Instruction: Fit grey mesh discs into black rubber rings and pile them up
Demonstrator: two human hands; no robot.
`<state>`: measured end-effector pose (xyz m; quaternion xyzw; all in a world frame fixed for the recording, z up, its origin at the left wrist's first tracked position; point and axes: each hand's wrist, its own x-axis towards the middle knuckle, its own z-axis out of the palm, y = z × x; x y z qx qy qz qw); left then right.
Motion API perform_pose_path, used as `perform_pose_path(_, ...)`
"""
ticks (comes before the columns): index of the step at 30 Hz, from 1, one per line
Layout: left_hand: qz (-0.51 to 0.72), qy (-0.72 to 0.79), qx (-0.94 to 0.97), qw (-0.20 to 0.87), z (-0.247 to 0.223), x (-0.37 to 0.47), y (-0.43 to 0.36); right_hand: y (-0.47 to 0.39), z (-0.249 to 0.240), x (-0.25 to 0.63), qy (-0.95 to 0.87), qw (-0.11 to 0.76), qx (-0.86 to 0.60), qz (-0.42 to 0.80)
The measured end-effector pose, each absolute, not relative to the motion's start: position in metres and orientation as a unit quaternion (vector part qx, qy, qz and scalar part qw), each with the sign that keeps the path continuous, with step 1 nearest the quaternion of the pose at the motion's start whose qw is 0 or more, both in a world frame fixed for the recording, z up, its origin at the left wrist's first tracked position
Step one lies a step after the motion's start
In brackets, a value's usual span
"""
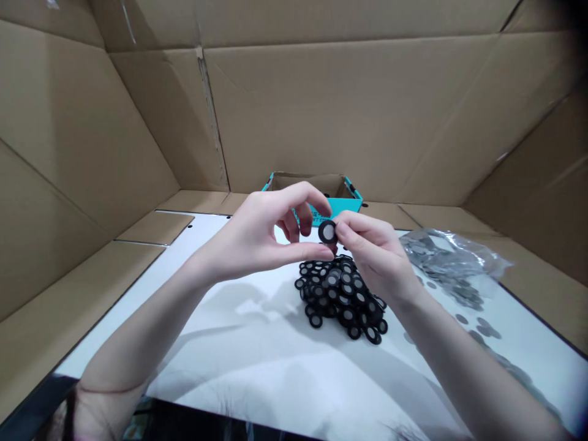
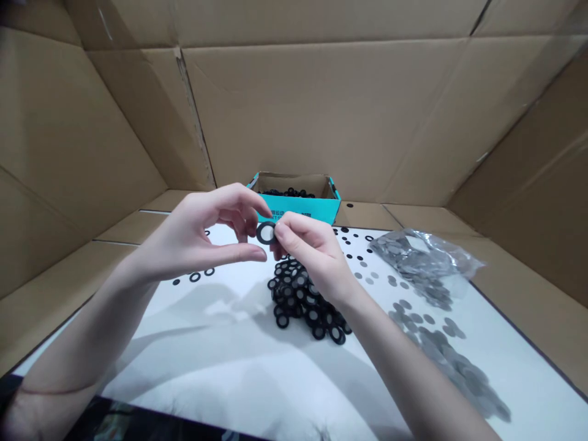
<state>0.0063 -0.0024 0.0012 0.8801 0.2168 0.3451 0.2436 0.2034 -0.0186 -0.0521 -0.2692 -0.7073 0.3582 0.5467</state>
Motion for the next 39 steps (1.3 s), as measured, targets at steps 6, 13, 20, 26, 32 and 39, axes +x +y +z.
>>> perform_pose_path(6, 0.359, 0.199, 0.902, 0.135, 0.003, 0.007, -0.009, -0.02, -0.051, 0.197, -0.654, 0.532, -0.254, 0.474)
perform_pose_path(13, 0.342, 0.198, 0.907, 0.147, 0.007, 0.004, -0.013, -0.02, -0.053, 0.198, -0.69, 0.517, -0.26, 0.435)
perform_pose_path(20, 0.346, 0.231, 0.882, 0.224, 0.001, 0.006, -0.009, -0.026, -0.05, 0.199, -0.771, 0.53, -0.296, 0.193)
perform_pose_path(26, 0.356, 0.255, 0.863, 0.254, -0.002, 0.013, -0.008, -0.026, -0.048, 0.199, -0.795, 0.511, -0.318, 0.078)
perform_pose_path(32, 0.357, 0.258, 0.857, 0.267, 0.001, 0.014, -0.01, -0.025, -0.048, 0.201, -0.809, 0.499, -0.311, 0.019)
perform_pose_path(39, 0.374, 0.241, 0.859, 0.252, -0.005, 0.015, -0.006, -0.026, -0.049, 0.199, -0.795, 0.522, -0.307, 0.031)
